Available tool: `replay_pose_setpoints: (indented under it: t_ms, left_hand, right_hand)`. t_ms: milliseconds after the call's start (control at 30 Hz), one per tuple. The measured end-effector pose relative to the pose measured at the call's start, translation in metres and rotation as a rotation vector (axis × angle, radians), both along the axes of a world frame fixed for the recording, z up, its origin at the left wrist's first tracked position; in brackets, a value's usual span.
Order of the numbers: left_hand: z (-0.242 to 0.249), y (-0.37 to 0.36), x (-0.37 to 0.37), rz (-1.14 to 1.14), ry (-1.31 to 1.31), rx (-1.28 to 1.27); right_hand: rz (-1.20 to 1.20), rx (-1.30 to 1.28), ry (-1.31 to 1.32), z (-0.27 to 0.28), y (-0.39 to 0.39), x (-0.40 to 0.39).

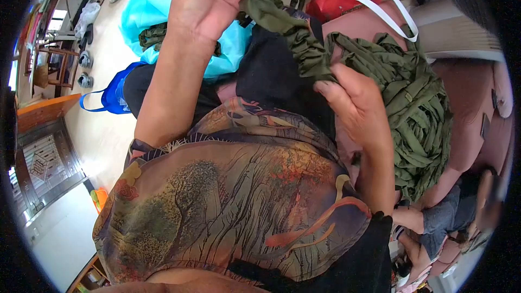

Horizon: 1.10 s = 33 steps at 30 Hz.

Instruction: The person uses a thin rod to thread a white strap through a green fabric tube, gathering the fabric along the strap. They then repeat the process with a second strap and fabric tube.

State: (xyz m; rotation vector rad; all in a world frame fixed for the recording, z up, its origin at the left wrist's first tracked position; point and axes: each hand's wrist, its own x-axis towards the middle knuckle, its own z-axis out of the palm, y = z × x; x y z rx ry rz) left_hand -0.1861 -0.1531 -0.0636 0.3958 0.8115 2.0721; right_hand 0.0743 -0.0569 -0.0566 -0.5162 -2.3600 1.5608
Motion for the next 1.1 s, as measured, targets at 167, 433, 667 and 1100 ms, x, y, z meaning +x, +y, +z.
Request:
replay_pose_setpoints:
  t_ms: [167,433,667,1100]
  left_hand:
    - [0.021,0.016,-0.012,-0.042,0.03,0.095]
    - [0.056,0.032,-0.007,-0.132,0.022,0.228]
    - [0.045,0.05,0.09,-0.255,-0.019,0.041]
    - [-0.024,0.043,0.035,0.082,-0.159,-0.209]
  right_hand:
    - [0.019,0.355,-0.092,0.045,0.012,0.044]
    - [0.077,0.174,-0.187,0.096,0.012,0.13]
    - [-0.131,0.011,-0.104,0.01,0.009,0.087]
    - [-0.162,-0.079,-0.149,-0.033,0.0,0.016]
